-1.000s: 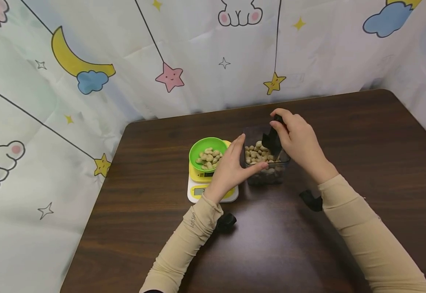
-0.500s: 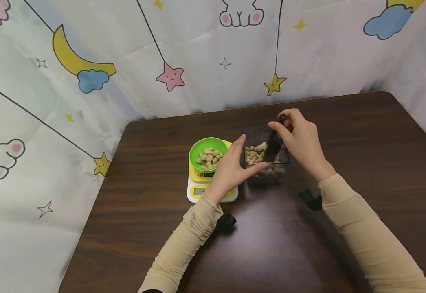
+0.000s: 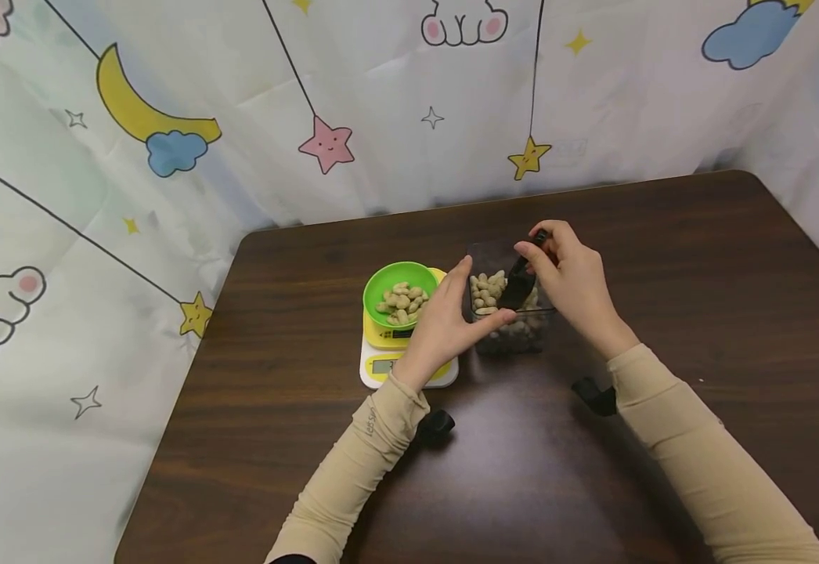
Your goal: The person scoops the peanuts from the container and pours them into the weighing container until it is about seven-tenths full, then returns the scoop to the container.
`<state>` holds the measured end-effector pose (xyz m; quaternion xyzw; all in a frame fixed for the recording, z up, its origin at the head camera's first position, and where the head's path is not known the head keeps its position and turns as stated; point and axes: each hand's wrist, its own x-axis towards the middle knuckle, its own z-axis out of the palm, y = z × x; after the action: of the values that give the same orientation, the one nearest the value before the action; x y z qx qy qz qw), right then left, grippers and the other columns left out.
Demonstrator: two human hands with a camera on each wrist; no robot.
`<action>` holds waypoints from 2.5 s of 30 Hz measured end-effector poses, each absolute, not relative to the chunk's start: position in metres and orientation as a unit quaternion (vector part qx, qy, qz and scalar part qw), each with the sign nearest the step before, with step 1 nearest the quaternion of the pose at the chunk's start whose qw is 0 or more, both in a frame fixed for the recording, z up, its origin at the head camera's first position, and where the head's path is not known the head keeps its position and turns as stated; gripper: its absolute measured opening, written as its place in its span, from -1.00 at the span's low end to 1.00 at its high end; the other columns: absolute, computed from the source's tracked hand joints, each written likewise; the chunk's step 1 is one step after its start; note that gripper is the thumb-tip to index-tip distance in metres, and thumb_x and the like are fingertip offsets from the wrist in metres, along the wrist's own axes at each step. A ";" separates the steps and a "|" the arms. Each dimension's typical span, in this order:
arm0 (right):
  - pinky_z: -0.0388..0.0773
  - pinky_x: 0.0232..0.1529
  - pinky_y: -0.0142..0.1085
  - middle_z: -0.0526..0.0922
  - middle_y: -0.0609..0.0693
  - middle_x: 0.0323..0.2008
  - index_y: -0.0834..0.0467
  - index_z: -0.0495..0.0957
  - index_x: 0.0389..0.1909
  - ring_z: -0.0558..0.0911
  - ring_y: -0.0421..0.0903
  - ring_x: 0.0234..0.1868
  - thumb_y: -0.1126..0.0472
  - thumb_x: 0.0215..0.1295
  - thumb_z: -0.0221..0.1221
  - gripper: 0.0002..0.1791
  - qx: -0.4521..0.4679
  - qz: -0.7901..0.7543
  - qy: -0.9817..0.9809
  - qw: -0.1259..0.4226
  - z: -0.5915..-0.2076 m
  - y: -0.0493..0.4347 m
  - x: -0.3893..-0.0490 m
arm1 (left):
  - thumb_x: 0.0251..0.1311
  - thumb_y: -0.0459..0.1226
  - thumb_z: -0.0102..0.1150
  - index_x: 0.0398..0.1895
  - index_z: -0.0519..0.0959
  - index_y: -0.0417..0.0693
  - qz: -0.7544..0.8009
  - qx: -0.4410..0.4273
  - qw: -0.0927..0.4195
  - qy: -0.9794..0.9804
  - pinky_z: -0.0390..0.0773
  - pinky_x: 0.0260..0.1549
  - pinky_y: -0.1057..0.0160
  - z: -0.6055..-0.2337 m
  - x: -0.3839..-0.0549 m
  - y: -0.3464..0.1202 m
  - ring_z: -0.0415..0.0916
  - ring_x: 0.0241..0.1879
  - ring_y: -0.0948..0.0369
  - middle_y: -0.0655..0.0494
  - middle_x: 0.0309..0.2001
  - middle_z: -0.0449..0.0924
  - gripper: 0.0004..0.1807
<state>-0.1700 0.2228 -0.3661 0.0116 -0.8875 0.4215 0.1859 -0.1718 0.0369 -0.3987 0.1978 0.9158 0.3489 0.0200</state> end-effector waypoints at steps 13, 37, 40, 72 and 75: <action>0.28 -0.49 -0.56 0.51 -0.16 -0.46 0.08 0.42 0.01 0.38 -0.57 -0.52 0.04 0.36 0.03 -0.70 0.022 0.400 -0.898 0.184 -0.368 0.229 -0.165 | -0.08 0.37 0.11 0.47 -0.09 0.06 0.352 0.204 0.013 0.914 0.10 0.42 0.23 -0.399 -0.172 0.038 0.02 0.44 0.20 0.10 0.48 -0.03 0.13; 0.43 -0.62 -0.55 0.63 -0.42 -0.54 -0.11 0.42 -0.17 0.60 -0.40 -0.55 -0.10 0.16 0.22 -0.71 -0.087 0.517 -0.836 0.160 -0.382 0.233 -0.177 | -0.08 0.37 0.11 0.47 -0.12 0.06 0.363 0.202 0.025 0.909 0.07 0.42 0.24 -0.399 -0.173 0.037 -0.02 0.45 0.22 0.11 0.49 -0.07 0.15; 0.51 -0.62 -0.55 0.66 -0.36 -0.51 -0.09 0.41 -0.19 0.62 -0.41 -0.56 -0.06 0.14 0.24 -0.70 -0.097 0.553 -0.813 0.152 -0.382 0.233 -0.177 | -0.07 0.35 0.13 0.47 -0.11 0.05 0.365 0.205 0.025 0.908 0.07 0.42 0.23 -0.400 -0.174 0.037 -0.02 0.45 0.21 0.10 0.49 -0.06 0.14; 0.38 -0.71 -0.34 0.56 -0.11 -0.52 -0.04 0.42 0.05 0.54 -0.10 -0.50 -0.14 0.20 0.16 -0.55 -0.063 0.583 -0.800 0.125 -0.441 0.265 -0.210 | -0.09 0.37 0.12 0.47 -0.17 0.14 0.379 0.201 0.035 0.902 0.04 0.43 0.23 -0.401 -0.172 0.036 -0.05 0.46 0.22 0.16 0.49 -0.11 0.14; 0.39 -0.71 -0.37 0.55 -0.15 -0.53 -0.03 0.42 0.05 0.52 -0.17 -0.52 -0.12 0.19 0.17 -0.55 -0.066 0.600 -0.787 0.130 -0.451 0.270 -0.214 | -0.11 0.37 0.13 0.47 -0.17 0.17 0.388 0.197 0.037 0.900 0.05 0.43 0.22 -0.401 -0.172 0.035 -0.06 0.46 0.24 0.19 0.49 -0.11 0.14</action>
<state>-0.2144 0.2702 -0.4506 -0.0655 -0.7865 0.6002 0.1297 -0.1721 0.0354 -0.4009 0.1973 0.8996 0.3878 0.0373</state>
